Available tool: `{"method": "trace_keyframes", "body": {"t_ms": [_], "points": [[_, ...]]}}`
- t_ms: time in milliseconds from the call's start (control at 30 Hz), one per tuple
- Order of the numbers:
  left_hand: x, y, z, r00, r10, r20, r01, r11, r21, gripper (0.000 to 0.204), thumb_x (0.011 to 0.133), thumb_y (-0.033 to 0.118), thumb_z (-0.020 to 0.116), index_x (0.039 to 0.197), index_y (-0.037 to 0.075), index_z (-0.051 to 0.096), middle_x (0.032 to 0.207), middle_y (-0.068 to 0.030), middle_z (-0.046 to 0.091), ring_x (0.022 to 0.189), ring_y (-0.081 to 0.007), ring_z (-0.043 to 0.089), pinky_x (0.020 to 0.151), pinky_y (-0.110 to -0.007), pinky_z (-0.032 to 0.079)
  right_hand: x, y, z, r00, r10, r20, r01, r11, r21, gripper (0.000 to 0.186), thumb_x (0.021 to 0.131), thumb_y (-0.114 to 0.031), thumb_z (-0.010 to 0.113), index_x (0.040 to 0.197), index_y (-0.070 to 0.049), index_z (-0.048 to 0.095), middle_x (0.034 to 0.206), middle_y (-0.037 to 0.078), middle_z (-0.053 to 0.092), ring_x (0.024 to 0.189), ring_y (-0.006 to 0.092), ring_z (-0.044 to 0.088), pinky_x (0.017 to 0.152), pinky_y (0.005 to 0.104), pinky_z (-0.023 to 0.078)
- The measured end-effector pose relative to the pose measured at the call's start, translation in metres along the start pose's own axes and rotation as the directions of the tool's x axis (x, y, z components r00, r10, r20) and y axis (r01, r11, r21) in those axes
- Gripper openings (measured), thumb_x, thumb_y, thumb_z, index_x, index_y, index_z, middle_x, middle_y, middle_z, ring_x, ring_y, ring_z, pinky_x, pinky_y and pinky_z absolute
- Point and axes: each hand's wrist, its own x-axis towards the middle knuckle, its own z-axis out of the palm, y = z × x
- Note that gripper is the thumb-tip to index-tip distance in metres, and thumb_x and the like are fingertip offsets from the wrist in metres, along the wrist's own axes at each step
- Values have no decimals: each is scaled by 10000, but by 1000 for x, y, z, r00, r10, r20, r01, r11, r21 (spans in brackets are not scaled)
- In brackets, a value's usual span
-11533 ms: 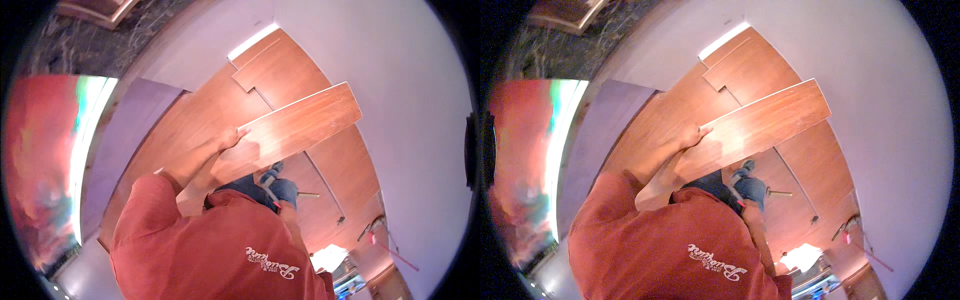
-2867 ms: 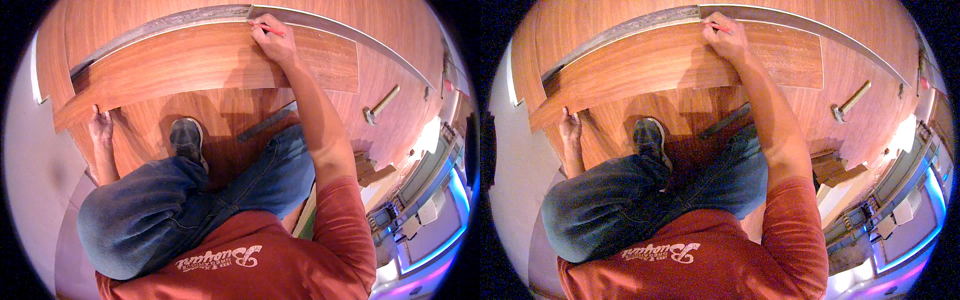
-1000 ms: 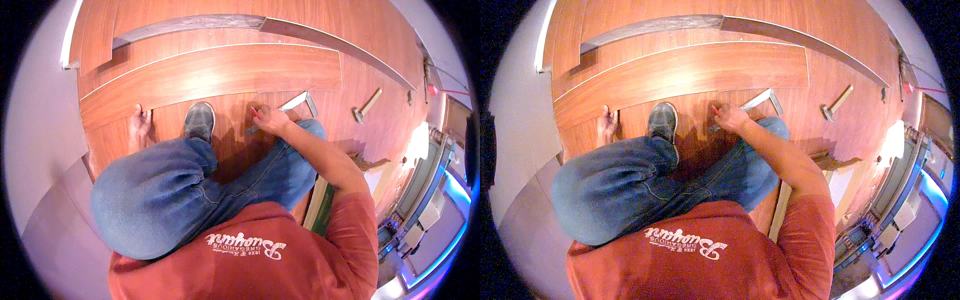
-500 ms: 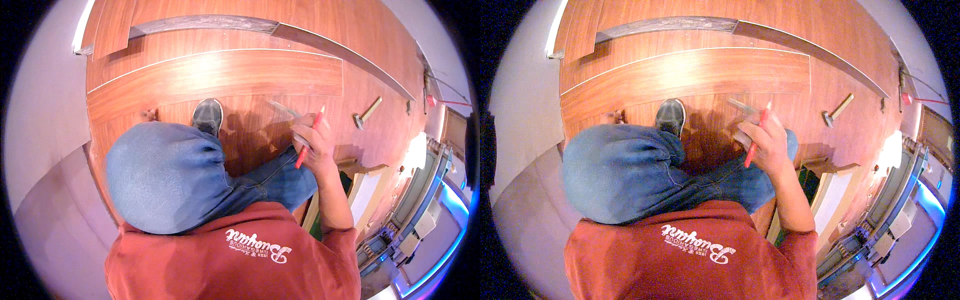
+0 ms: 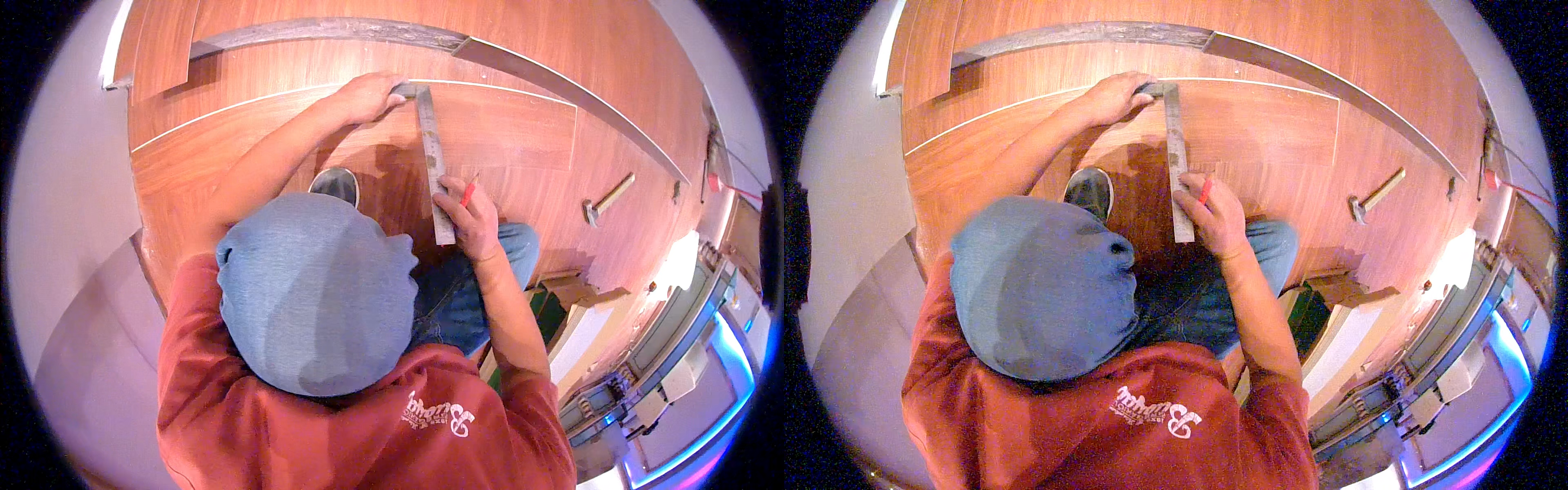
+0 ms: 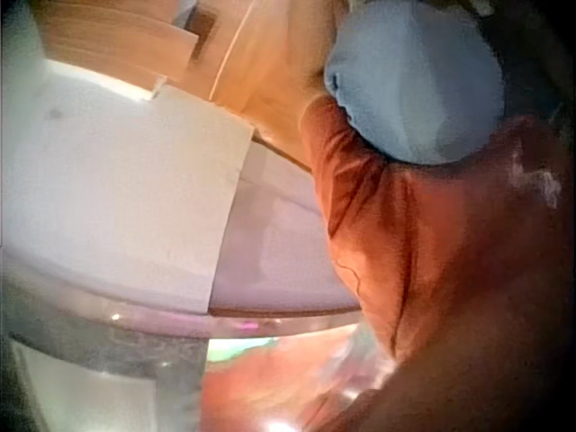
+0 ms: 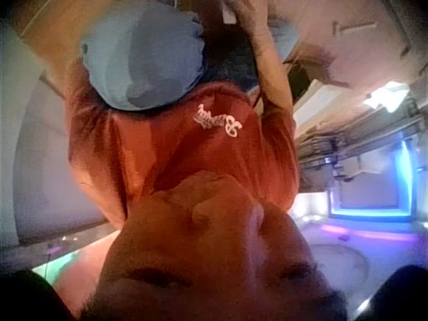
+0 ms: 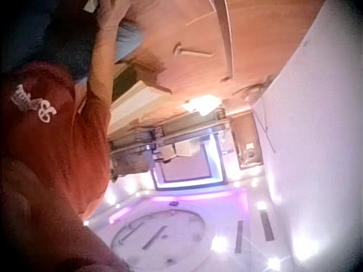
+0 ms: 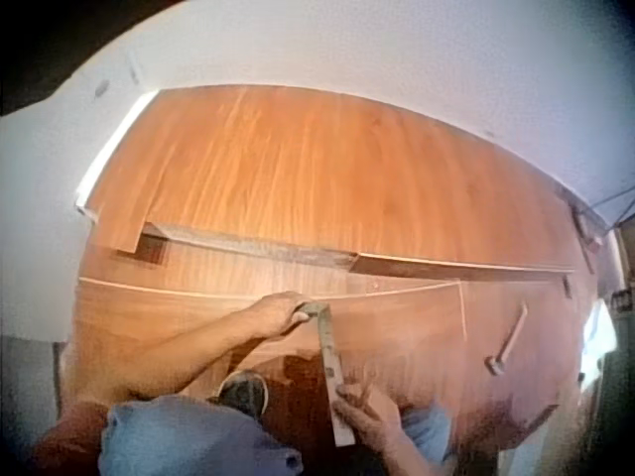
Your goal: The person cuts a piece of wood flooring using a table saw, then carries it to the installation area. They sit on the floor and fit the wood planks into place, using a hammer to tap them together. They also use a square ruler and pencil to mark measurements on the planks.
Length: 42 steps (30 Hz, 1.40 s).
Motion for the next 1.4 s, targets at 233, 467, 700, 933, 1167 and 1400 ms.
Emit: {"method": "trace_keyframes", "body": {"t_ms": [233,467,700,933,1167,1400], "points": [[21,-20,26,916,55,-397,1,990,139,367,930,286,724,1271,153,692,1159,-138,624,1087,-378,583,939,-477,495,-52,32,18,920,387,66,-378,918,-120,417,765,3,701,1170,-100,691,1234,165,695,1115,409,661,928,465,554],[17,-23,28,875,30,-484,27,993,112,344,922,293,739,1240,164,721,1158,-93,653,1121,-342,567,969,-466,469,-34,41,34,863,496,96,-496,868,-28,402,760,25,695,1142,-98,710,1140,191,698,1021,412,672,858,465,558],[19,-32,41,870,96,-483,-17,986,166,348,906,267,757,1238,168,729,1164,-81,663,1113,-332,579,978,-456,470,-48,68,45,839,544,-5,-544,839,-26,271,867,52,635,1113,-54,677,1176,191,711,1085,393,689,907,436,561],[16,-44,45,833,216,-509,-125,970,208,305,908,176,739,1213,162,740,1161,-85,684,1073,-320,608,950,-436,501,-50,72,48,818,575,-27,-575,818,-9,270,903,-22,656,1167,-78,674,1149,205,697,1049,414,673,891,450,557],[18,-41,37,815,336,-471,-255,940,228,291,889,78,723,1162,174,754,1192,-82,682,1104,-322,623,973,-443,521,-45,66,48,827,558,-68,-548,828,121,300,987,-59,595,1282,-6,609,1091,166,698,1033,298,681,912,382,539],[14,-42,37,815,346,-465,-254,935,249,325,869,52,717,1168,176,747,1208,-86,673,1121,-337,617,981,-447,518,-31,58,39,849,514,-126,-501,857,122,266,1021,-168,548,1210,-17,658,1058,196,695,983,347,674,882,411,539]]}}
